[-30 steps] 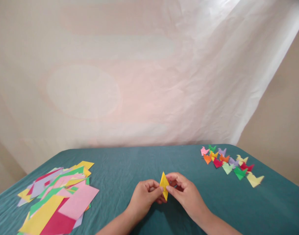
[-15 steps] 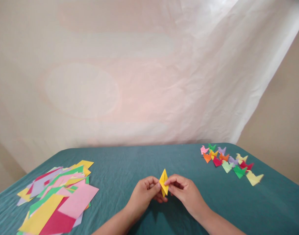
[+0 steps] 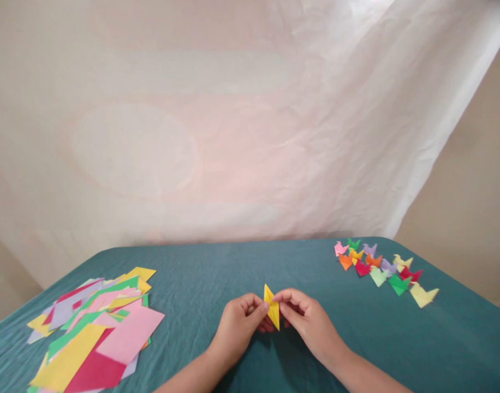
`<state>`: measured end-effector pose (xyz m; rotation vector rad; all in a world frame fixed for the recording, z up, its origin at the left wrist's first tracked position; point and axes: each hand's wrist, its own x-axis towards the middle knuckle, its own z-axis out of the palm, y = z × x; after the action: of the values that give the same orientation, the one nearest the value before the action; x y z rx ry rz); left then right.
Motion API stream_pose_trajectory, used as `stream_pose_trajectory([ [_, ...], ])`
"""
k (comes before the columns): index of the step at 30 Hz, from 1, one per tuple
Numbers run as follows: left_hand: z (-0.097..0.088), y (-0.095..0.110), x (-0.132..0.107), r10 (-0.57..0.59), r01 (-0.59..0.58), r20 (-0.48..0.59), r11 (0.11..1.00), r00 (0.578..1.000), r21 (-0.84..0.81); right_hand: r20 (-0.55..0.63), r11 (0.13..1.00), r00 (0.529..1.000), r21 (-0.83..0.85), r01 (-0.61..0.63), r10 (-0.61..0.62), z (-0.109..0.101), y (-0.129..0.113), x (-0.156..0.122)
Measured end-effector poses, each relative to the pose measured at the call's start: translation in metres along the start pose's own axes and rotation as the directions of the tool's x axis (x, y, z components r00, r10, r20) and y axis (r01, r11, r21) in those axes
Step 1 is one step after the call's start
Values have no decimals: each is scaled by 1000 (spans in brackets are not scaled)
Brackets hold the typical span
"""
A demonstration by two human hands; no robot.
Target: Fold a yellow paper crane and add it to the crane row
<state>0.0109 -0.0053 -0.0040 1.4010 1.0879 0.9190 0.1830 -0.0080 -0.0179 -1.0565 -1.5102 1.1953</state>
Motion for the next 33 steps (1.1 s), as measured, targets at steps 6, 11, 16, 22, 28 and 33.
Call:
stream_pose_trajectory([
  [6, 0, -3, -2, 62, -58, -34, 990, 997, 125, 36, 997, 998, -59, -49, 51, 2, 1, -1],
  [11, 1, -3, -2, 60, -58, -16, 990, 998, 131, 45, 994, 998, -104, -37, 42, 2, 4, -1],
  [16, 2, -6, -2, 55, -52, -23, 989, 998, 135, 39, 989, 998, -140, -45, 51, 2, 4, -1],
  [22, 1, -10, -1, 53, -49, -36, 991, 998, 124, 18, 986, 999, -158, -47, 50, 5, 6, 0],
  [28, 3, -12, 1, 13, -13, -1, 1000, 1000, 13, -17, 989, 993, -94, -117, 116, 3, 9, 1],
  [33, 8, -16, 2, -101, 125, 163, 982, 981, -140, -60, 987, 985, 36, -160, 162, 4, 9, 1],
])
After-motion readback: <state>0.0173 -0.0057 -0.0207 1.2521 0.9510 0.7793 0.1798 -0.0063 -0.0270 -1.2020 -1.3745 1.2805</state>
